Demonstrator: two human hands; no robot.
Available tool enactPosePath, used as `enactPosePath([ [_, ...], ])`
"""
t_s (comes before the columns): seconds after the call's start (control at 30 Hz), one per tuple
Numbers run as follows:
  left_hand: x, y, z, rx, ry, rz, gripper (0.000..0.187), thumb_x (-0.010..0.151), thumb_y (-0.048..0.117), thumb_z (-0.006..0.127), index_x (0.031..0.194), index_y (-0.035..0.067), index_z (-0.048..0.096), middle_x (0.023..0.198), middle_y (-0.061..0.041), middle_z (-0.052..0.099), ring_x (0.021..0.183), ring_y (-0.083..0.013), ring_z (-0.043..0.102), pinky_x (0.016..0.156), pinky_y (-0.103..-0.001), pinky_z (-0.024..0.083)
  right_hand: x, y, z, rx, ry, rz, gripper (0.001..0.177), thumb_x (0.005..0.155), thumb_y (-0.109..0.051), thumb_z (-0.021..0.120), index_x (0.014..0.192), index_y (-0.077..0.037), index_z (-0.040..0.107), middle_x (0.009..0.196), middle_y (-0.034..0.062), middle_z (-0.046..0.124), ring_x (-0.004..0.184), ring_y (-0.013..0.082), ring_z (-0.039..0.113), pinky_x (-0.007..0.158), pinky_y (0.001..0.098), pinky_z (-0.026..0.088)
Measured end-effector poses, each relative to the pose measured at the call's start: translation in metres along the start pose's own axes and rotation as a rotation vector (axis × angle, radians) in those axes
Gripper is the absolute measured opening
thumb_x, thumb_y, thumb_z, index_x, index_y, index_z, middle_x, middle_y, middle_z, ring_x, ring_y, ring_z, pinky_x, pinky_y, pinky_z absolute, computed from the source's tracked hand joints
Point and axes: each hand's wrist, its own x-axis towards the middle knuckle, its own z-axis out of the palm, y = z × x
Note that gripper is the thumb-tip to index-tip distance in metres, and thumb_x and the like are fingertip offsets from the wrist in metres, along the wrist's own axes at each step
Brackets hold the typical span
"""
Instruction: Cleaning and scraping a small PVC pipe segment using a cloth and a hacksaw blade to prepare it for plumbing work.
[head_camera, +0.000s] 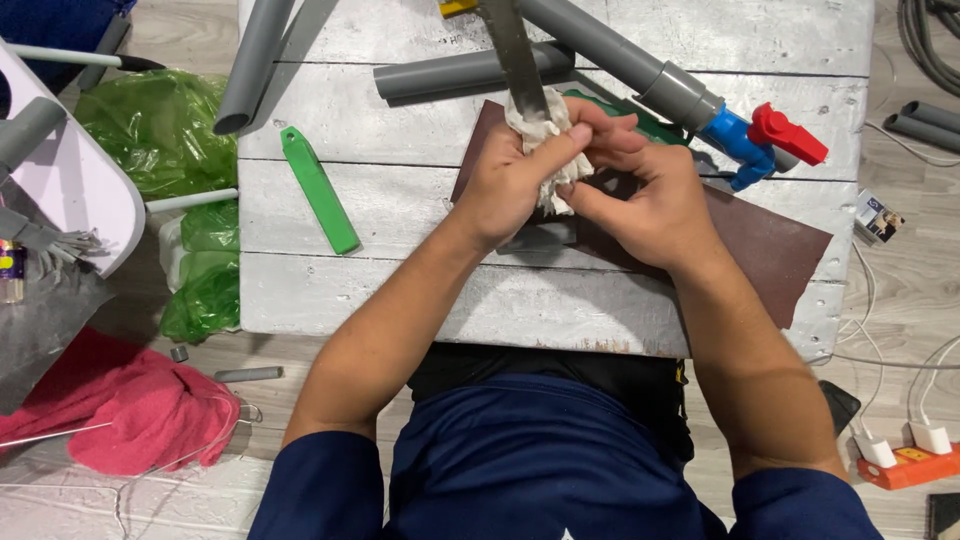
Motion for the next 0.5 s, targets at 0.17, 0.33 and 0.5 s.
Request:
enactPosePath([
  [0.17, 0.006, -0.01, -0.012, -0.099, 0.145, -0.005, 0.023, 0.115, 0.013, 0.045, 0.127, 0.005, 0.063, 0.105, -0.01, 0.075, 0.097, -0.0195, 0.077, 0.093, -0.034, 0.069, 0.001, -0.018, -0.013, -0.218, 0.056, 0.02, 0.035, 0.09, -0.001, 0.076, 0.124, 0.008, 0.076, 0.101, 0.0179, 0.074, 0.081, 0.0186, 0.058, 0.069, 0.0262, 0.044],
  [0.33, 0.006, -0.002, -0.013, -0.065, 0.178, 0.015, 0.023, 0.113, 0.029, 0.048, 0.11, 0.009, 0.058, 0.082, -0.003, 0.057, 0.076, -0.0129, 0.062, 0.073, -0.029, 0.057, -0.003, -0.023, -0.013, -0.186, 0.126, 0.053, 0.019, 0.098, 0.003, 0.072, 0.116, 0.009, 0.074, 0.1, 0.0152, 0.069, 0.085, 0.0195, 0.06, 0.075, 0.0278, 0.046],
  [0.5, 0.007, 0.008, -0.005, -0.189, 0.191, -0.05, 0.028, 0.111, 0.031, 0.045, 0.09, 0.012, 0.048, 0.072, 0.0, 0.043, 0.06, -0.0083, 0.045, 0.055, -0.024, 0.045, -0.003, -0.021, -0.012, -0.228, 0.129, -0.004, 0.015, 0.099, 0.005, 0.071, 0.112, 0.01, 0.075, 0.094, 0.0147, 0.067, 0.082, 0.0199, 0.057, 0.074, 0.0289, 0.044],
])
